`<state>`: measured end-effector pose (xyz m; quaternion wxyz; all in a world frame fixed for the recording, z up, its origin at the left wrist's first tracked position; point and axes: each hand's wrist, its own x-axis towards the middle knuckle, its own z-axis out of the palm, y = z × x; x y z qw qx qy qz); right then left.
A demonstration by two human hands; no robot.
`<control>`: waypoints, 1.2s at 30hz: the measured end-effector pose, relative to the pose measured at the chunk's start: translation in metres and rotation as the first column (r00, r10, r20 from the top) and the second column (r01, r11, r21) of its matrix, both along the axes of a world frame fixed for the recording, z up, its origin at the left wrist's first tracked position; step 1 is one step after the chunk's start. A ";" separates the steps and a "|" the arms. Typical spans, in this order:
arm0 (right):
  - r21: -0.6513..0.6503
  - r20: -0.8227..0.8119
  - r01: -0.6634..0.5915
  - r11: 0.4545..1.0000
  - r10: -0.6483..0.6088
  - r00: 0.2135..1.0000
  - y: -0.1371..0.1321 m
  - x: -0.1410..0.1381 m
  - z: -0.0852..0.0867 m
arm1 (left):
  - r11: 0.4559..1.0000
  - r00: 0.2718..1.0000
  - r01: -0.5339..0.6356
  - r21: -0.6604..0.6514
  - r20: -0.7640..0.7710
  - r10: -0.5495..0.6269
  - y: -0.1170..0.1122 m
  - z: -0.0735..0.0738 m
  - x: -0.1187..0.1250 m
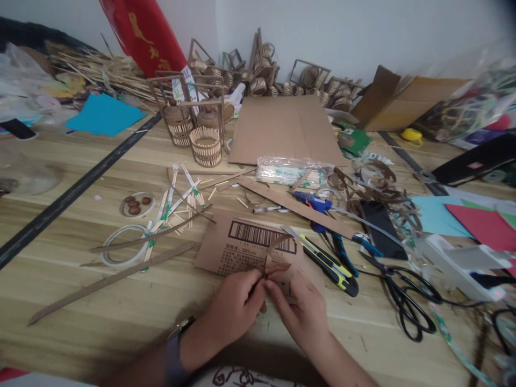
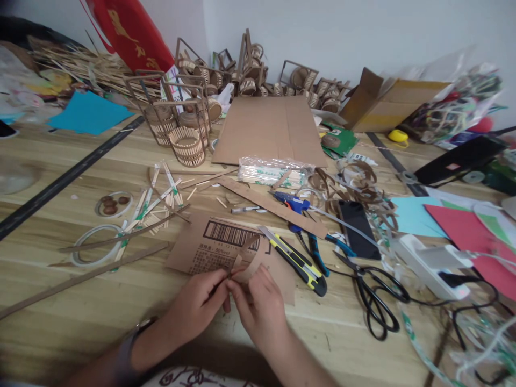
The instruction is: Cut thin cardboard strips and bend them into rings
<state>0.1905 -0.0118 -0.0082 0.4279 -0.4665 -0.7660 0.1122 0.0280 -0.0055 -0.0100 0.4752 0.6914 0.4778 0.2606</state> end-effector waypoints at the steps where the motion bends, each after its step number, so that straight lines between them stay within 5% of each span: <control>1: 0.000 -0.001 0.003 1.000 -0.003 1.000 0.000 0.000 0.000 | 1.000 1.000 -0.003 -0.003 0.004 0.003 0.000 0.000 0.000; 15: -0.249 -0.032 0.109 0.962 -0.121 0.992 -0.004 0.007 -0.004 | 1.000 0.999 0.027 0.010 0.028 -0.028 -0.002 0.004 -0.001; 36: -0.302 -0.160 0.108 0.947 -0.162 0.974 -0.001 0.006 -0.001 | 0.998 0.997 0.053 0.032 0.058 -0.055 -0.003 0.008 -0.001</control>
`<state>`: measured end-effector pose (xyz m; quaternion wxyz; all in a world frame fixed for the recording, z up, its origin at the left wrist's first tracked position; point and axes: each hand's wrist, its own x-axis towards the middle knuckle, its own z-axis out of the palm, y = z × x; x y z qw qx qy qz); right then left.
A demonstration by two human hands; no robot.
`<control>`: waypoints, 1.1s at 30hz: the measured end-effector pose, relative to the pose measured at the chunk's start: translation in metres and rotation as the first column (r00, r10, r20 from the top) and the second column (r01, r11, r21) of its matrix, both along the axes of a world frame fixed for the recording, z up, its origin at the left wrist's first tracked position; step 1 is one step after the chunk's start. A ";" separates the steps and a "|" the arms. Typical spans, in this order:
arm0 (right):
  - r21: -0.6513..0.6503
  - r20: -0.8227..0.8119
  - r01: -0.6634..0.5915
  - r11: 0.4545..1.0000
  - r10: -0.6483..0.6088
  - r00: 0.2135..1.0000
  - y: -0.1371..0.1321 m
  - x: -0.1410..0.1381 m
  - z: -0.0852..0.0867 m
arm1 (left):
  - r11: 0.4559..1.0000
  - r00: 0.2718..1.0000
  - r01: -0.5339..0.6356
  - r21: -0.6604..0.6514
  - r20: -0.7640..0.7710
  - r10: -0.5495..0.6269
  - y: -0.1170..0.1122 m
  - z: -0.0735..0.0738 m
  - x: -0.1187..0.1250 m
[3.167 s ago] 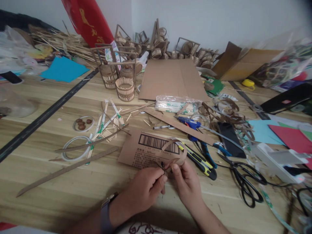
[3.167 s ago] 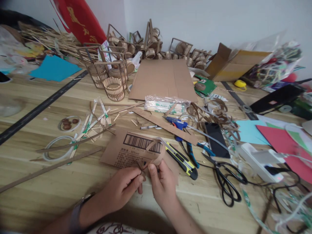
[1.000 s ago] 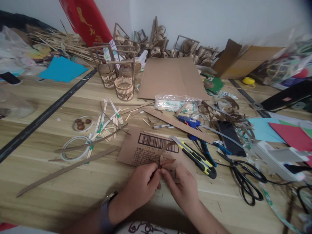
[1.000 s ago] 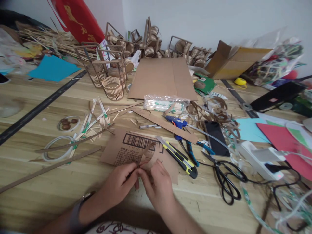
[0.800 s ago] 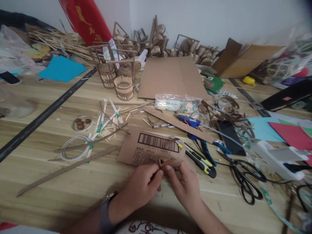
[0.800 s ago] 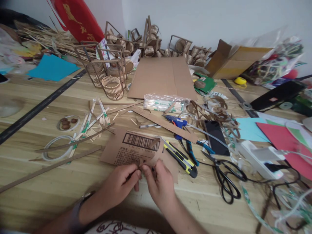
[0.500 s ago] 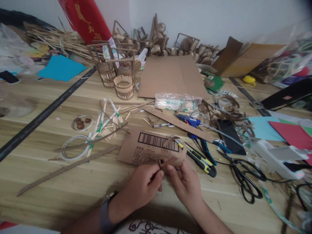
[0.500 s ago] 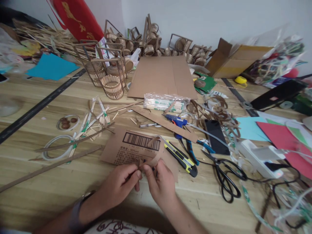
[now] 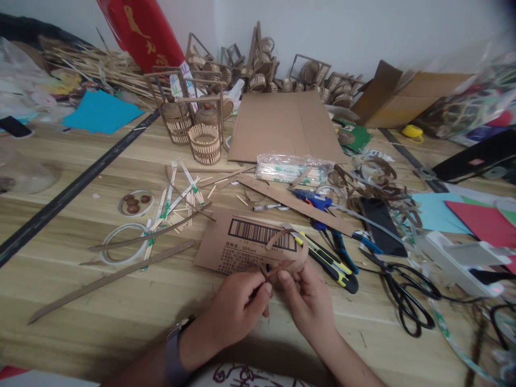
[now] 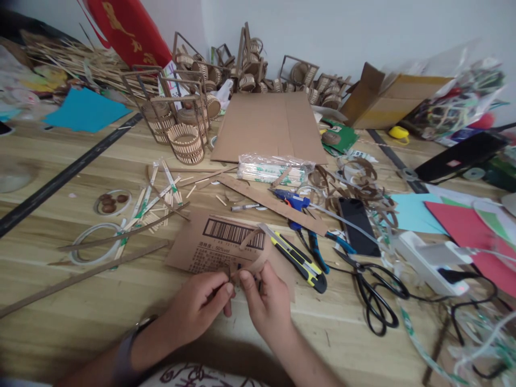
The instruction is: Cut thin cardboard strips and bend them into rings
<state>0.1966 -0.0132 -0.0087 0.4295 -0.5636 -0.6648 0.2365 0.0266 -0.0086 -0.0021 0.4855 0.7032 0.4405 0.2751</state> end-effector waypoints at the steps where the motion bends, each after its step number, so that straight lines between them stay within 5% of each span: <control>1: -0.009 -0.004 0.008 1.000 -0.008 1.000 0.000 0.000 -0.001 | 1.000 1.000 0.000 0.003 -0.004 0.000 0.000 0.000 0.000; 8: -0.044 -0.072 -0.005 0.999 0.002 0.997 0.000 0.000 -0.008 | 1.000 1.000 -0.005 0.011 -0.008 0.005 0.000 -0.002 0.000; 33: 0.147 0.145 -0.103 0.984 0.081 0.986 -0.001 -0.004 -0.001 | 0.999 0.997 -0.043 -0.021 -0.070 0.041 0.003 -0.011 0.003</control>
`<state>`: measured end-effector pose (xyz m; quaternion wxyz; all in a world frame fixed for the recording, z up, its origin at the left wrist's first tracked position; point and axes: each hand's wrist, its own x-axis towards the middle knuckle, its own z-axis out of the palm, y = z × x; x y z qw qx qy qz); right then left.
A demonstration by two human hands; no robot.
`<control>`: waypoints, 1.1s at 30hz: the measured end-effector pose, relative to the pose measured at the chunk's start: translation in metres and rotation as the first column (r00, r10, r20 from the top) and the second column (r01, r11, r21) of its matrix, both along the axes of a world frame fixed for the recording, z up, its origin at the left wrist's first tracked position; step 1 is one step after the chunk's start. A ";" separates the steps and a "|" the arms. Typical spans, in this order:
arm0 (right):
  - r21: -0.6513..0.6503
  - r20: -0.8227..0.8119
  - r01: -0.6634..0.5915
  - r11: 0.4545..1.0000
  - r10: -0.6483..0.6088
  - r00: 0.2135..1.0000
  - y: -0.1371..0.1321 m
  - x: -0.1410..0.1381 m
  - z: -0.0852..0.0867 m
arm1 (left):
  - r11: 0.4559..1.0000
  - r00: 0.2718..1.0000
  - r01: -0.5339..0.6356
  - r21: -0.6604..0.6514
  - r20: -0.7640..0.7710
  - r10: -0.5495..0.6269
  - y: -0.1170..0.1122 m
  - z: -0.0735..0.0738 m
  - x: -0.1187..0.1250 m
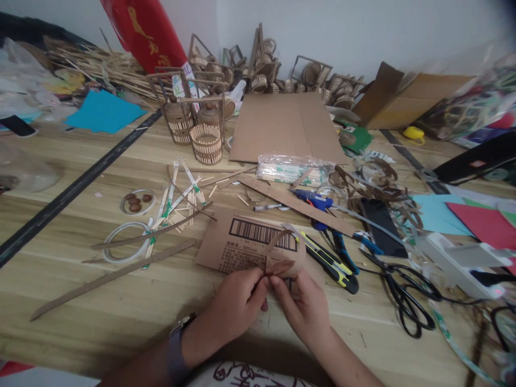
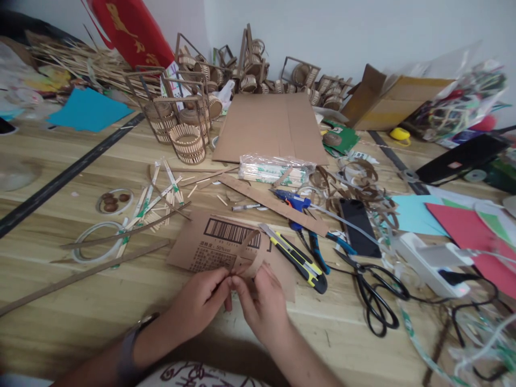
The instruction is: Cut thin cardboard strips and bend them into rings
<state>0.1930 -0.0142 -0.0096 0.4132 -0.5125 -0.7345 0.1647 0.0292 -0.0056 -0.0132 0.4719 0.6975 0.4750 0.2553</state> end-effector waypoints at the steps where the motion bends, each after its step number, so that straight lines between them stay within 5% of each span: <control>1: 0.009 0.005 -0.001 1.000 0.001 1.000 0.000 -0.001 0.000 | 1.000 1.000 0.002 0.002 -0.003 -0.002 0.000 0.000 0.000; 33: -0.067 0.002 -0.019 0.998 0.019 1.000 0.001 0.003 -0.005 | 0.999 0.999 0.009 -0.038 -0.030 -0.011 0.000 0.005 -0.001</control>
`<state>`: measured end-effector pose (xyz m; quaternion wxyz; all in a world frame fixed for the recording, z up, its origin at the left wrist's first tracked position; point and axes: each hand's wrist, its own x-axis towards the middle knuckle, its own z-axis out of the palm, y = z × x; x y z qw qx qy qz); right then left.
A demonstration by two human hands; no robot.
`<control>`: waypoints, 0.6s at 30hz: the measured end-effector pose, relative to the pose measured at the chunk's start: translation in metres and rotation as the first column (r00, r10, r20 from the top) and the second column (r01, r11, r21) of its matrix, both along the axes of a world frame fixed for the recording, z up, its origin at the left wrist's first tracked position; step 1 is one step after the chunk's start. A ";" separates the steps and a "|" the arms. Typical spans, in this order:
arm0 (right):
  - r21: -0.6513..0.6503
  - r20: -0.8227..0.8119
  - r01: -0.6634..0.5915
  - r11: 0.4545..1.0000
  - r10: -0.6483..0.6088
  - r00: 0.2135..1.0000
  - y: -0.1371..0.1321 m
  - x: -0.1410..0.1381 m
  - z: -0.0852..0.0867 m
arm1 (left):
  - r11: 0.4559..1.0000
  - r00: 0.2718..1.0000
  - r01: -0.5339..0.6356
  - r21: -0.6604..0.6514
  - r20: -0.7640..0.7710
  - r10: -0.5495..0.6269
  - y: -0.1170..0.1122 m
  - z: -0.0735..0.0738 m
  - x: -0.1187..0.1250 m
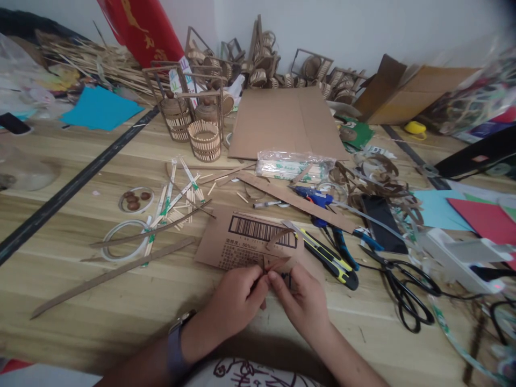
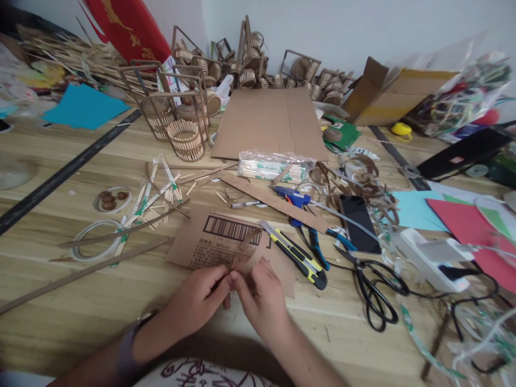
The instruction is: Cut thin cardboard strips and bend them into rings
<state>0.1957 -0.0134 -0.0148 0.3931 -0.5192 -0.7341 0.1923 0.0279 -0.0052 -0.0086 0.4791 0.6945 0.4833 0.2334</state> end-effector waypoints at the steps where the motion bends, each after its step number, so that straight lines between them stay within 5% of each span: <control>1: -0.007 0.001 0.002 1.000 -0.002 1.000 0.000 0.000 0.000 | 1.000 1.000 0.003 0.000 -0.007 -0.003 0.000 0.000 0.000; 18: -0.005 0.006 -0.020 1.000 0.020 1.000 0.005 -0.002 -0.001 | 0.994 0.988 0.080 0.074 -0.135 -0.069 -0.002 -0.001 0.002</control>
